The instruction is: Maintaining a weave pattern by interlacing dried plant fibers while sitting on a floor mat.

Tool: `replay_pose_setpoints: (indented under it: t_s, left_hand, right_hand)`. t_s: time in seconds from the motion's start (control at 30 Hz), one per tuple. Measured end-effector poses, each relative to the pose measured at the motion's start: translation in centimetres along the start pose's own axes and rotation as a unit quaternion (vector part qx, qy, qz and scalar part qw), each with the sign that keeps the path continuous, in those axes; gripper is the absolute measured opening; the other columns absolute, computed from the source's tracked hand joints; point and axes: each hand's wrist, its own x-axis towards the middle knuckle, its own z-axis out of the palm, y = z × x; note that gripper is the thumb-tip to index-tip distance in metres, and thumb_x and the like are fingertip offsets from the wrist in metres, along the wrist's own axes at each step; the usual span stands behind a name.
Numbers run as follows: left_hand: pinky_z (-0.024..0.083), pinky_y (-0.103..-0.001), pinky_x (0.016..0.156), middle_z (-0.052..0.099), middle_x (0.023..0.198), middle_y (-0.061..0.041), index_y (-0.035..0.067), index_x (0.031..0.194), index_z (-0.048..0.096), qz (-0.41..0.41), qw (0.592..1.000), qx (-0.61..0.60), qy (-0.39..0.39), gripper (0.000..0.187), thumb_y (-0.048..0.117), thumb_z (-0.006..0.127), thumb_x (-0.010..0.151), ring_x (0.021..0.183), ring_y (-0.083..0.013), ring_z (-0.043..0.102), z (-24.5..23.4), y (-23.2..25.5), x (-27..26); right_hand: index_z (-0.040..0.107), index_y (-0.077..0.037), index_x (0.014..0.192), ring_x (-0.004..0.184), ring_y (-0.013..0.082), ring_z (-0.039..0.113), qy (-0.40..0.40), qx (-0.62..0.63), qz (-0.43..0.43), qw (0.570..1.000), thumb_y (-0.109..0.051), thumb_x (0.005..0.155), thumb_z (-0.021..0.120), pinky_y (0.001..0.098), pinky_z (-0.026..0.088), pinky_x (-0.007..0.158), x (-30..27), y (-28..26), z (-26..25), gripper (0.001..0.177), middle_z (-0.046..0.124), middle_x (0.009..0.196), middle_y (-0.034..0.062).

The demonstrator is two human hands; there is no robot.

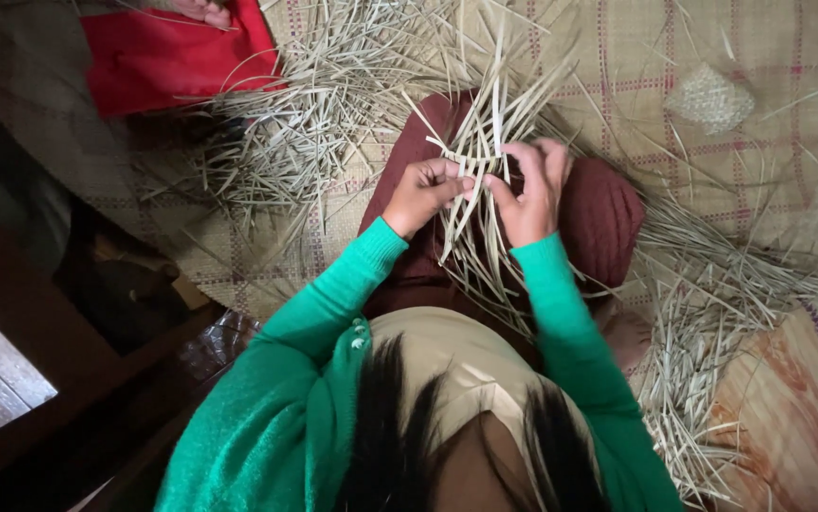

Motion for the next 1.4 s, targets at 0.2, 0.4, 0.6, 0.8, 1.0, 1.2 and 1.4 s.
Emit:
replay_pose_setpoints:
  t_s: [0.2, 0.4, 0.6, 0.8, 1.0, 1.2, 1.4]
  left_hand:
    - [0.041, -0.013, 0.044, 0.061, 0.057, -0.01, -0.001, 0.077, 0.062, 0.002, 1.0, -0.002, -0.017, 0.01, 0.005, 0.068, 0.072, 0.044, -0.0042, 0.05, -0.2, 0.2, 0.1]
    - [0.042, -0.016, 0.046, 0.058, 0.06, -0.007, 0.0, 0.08, 0.061, -0.03, 0.998, -0.002, -0.058, 0.009, 0.007, 0.064, 0.075, 0.047, -0.0056, 0.05, -0.4, 0.5, -0.4]
    - [0.049, -0.043, 0.063, 0.061, 0.068, -0.015, 0.004, 0.079, 0.058, 0.105, 0.932, 0.343, 0.049, 0.029, 0.028, 0.073, 0.073, 0.068, -0.0334, 0.062, 0.6, 1.3, -1.1]
    - [0.051, -0.044, 0.068, 0.05, 0.094, -0.005, 0.015, 0.1, 0.05, 0.244, 0.828, 0.498, 0.08, 0.039, 0.03, 0.072, 0.072, 0.077, -0.0325, 0.059, 3.1, 5.5, -1.8]
    - [0.046, -0.039, 0.065, 0.058, 0.068, -0.012, 0.006, 0.076, 0.058, 0.213, 0.909, 0.358, 0.026, 0.009, 0.011, 0.063, 0.081, 0.073, -0.0314, 0.06, 1.8, 4.3, 0.0]
    - [0.049, -0.024, 0.048, 0.057, 0.067, -0.005, 0.009, 0.078, 0.054, 0.056, 0.98, 0.175, 0.07, 0.008, 0.01, 0.06, 0.082, 0.059, -0.0118, 0.057, 0.3, 1.9, 0.8]
    - [0.04, -0.037, 0.074, 0.053, 0.09, -0.008, 0.008, 0.1, 0.042, 0.267, 0.856, 0.398, 0.192, 0.034, 0.019, 0.068, 0.081, 0.084, -0.0279, 0.053, 1.3, 5.3, -0.3]
  right_hand:
    - [0.062, -0.021, 0.095, 0.095, 0.025, 0.039, -0.06, -0.065, -0.103, 0.991, -0.012, 0.069, 0.076, 0.037, 0.029, 0.087, 1.8, 0.4, -0.2, 0.031, 0.037, 0.106, 0.0051]
    - [0.064, -0.017, 0.085, 0.095, 0.0273, 0.044, -0.045, -0.044, -0.127, 0.99, -0.008, 0.075, 0.069, 0.0386, 0.031, 0.089, 1.7, 0.5, 0.2, 0.015, 0.041, 0.105, 0.0085]
    - [0.059, -0.013, 0.069, 0.085, 0.0258, 0.045, 0.003, -0.015, -0.126, 0.992, -0.013, 0.068, 0.074, 0.0364, 0.033, 0.082, 1.9, 3.2, 1.1, 0.015, 0.046, 0.094, 0.0063]
    - [0.056, -0.02, 0.067, 0.091, 0.023, 0.043, -0.104, -0.082, -0.16, 0.978, -0.023, 0.067, 0.072, 0.0348, 0.033, 0.079, 2.2, 3.7, 0.8, 0.016, 0.047, 0.094, -0.0015]
    - [0.057, -0.018, 0.069, 0.09, 0.0255, 0.039, -0.148, -0.051, -0.18, 0.971, -0.031, 0.07, 0.069, 0.036, 0.03, 0.076, 2.5, 3.0, 0.0, 0.018, 0.043, 0.093, 0.001]
    - [0.059, -0.023, 0.081, 0.104, 0.0249, 0.034, -0.201, -0.147, -0.072, 0.966, -0.032, 0.08, 0.06, 0.0382, 0.029, 0.081, 2.1, 1.9, -0.2, 0.008, 0.038, 0.106, -0.0012]
    - [0.055, -0.026, 0.081, 0.108, 0.026, 0.027, -0.24, -0.158, -0.068, 0.955, -0.038, 0.079, 0.059, 0.0412, 0.025, 0.085, 2.3, 2.0, 0.4, 0.013, 0.033, 0.11, -0.0014]
